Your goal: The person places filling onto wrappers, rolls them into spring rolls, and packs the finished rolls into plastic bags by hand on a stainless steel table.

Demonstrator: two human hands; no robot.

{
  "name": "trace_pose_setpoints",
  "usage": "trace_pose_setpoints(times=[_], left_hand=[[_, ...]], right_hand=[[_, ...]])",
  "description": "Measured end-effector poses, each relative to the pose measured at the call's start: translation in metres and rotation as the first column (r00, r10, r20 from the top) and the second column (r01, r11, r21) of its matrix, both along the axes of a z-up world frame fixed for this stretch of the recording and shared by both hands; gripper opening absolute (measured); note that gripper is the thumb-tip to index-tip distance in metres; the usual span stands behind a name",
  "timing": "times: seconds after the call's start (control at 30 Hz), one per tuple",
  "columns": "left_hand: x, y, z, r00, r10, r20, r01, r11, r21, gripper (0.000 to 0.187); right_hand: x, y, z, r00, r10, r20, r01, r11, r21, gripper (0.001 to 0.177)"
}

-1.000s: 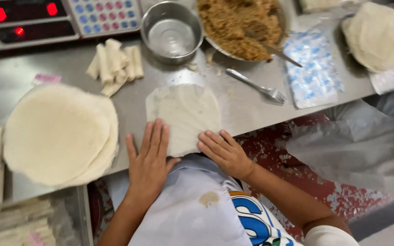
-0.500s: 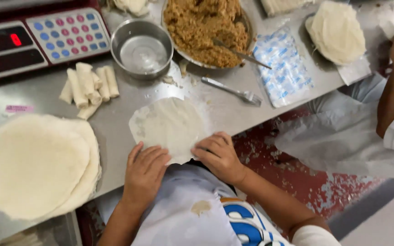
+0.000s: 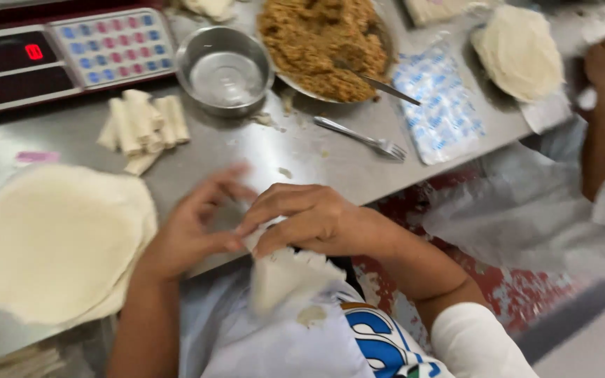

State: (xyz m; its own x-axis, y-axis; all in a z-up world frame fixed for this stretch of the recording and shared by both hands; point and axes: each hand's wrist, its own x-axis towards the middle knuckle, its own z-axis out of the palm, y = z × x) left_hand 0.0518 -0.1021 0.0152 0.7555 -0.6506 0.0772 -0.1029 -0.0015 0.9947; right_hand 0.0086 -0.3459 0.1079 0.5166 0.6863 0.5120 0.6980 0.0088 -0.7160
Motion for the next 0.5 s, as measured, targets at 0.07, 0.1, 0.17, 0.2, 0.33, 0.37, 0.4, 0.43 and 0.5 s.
trace_pose_setpoints(times=[0.07, 0.1, 0.17, 0.2, 0.33, 0.37, 0.4, 0.43, 0.5], left_hand=[[-0.005, -0.007, -0.013, 0.996, 0.043, -0.082, -0.044, 0.999, -0.02, 0.049], [-0.007, -0.01, -0.021, 0.984, 0.06, -0.168, -0.069, 0.997, -0.046, 0.018], [-0.001, -0.011, -0.025, 0.96, 0.227, -0.163, -0.221, 0.974, 0.057, 0.023], [0.001, -0.012, -0.028, 0.92, 0.366, -0.14, -0.346, 0.926, 0.151, 0.03], [0.018, -0.008, -0.062, 0.816, 0.578, -0.009, -0.542, 0.771, 0.335, 0.029], [0.024, -0.007, -0.076, 0.799, 0.601, -0.014, -0.571, 0.765, 0.297, 0.02], [0.025, -0.008, -0.091, 0.786, 0.618, -0.03, -0.59, 0.763, 0.266, 0.031], [0.027, -0.006, -0.088, 0.781, 0.624, -0.035, -0.593, 0.758, 0.272, 0.031], [0.026, -0.003, -0.083, 0.783, 0.565, -0.259, -0.558, 0.823, 0.11, 0.033]], right_hand=[[0.013, -0.006, -0.017, 0.995, -0.078, 0.059, 0.083, 0.993, -0.087, 0.023], [0.02, -0.008, -0.027, 0.977, -0.173, 0.122, 0.192, 0.966, -0.171, 0.027], [0.053, -0.016, -0.048, 0.954, -0.256, 0.157, 0.281, 0.946, -0.164, 0.027], [0.07, -0.019, -0.059, 0.914, -0.354, 0.199, 0.387, 0.908, -0.159, 0.039], [0.144, 0.0, -0.076, 0.78, -0.403, 0.478, 0.52, 0.843, -0.138, 0.024], [0.162, 0.004, -0.088, 0.743, -0.428, 0.515, 0.619, 0.733, -0.283, 0.04], [0.175, 0.006, -0.103, 0.707, -0.446, 0.549, 0.695, 0.584, -0.42, 0.056], [0.189, 0.008, -0.112, 0.714, -0.442, 0.542, 0.687, 0.59, -0.424, 0.056], [0.214, 0.011, -0.134, 0.739, -0.439, 0.511, 0.67, 0.399, -0.626, 0.076]])
